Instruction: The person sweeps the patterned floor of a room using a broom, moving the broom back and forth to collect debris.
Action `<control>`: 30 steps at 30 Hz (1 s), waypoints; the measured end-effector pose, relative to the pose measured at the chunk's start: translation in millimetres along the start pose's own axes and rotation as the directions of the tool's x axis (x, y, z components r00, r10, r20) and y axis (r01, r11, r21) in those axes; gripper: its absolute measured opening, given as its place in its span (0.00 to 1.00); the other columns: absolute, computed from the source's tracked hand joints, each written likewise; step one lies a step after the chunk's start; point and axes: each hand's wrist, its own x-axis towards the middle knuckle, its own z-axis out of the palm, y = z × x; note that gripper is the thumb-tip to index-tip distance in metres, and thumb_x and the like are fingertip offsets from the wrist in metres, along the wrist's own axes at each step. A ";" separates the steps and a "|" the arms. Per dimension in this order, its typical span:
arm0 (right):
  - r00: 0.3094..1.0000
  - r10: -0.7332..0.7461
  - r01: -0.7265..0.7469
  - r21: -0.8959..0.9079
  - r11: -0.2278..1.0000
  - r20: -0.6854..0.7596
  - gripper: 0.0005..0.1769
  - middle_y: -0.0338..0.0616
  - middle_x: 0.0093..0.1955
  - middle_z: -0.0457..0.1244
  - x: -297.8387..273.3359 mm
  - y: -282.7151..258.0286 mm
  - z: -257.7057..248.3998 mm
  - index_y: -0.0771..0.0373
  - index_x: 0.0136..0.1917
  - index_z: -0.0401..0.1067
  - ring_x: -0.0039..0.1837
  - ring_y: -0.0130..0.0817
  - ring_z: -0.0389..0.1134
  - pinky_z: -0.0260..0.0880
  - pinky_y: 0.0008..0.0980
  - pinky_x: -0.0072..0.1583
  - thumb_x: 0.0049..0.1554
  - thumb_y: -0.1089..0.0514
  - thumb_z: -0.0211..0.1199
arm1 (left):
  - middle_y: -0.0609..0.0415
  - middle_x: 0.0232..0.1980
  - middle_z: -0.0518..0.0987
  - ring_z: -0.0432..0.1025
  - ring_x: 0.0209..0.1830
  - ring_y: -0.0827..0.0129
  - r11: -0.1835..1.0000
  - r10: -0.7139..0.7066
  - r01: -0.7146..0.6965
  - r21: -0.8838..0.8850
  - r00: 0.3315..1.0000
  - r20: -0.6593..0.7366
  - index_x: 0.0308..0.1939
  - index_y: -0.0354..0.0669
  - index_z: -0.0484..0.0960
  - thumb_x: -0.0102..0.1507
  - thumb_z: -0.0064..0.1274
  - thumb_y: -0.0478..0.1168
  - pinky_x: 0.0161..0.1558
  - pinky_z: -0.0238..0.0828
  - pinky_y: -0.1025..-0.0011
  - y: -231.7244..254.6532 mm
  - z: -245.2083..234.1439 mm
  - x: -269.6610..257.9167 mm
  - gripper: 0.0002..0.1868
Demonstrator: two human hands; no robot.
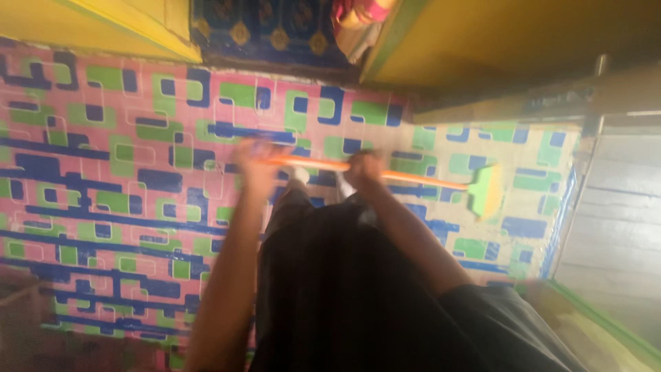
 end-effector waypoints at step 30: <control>0.860 -0.405 0.474 0.188 0.860 -0.311 0.11 0.47 0.48 0.71 -53.9 88.8 41.1 0.54 0.49 0.81 0.55 0.49 0.70 0.71 0.47 0.58 0.55 0.52 0.62 | 0.54 0.29 0.68 0.69 0.32 0.65 0.878 0.138 -0.314 0.362 0.889 0.436 0.26 0.44 0.67 0.68 0.40 0.44 0.50 0.73 0.61 -71.8 50.9 -144.8 0.16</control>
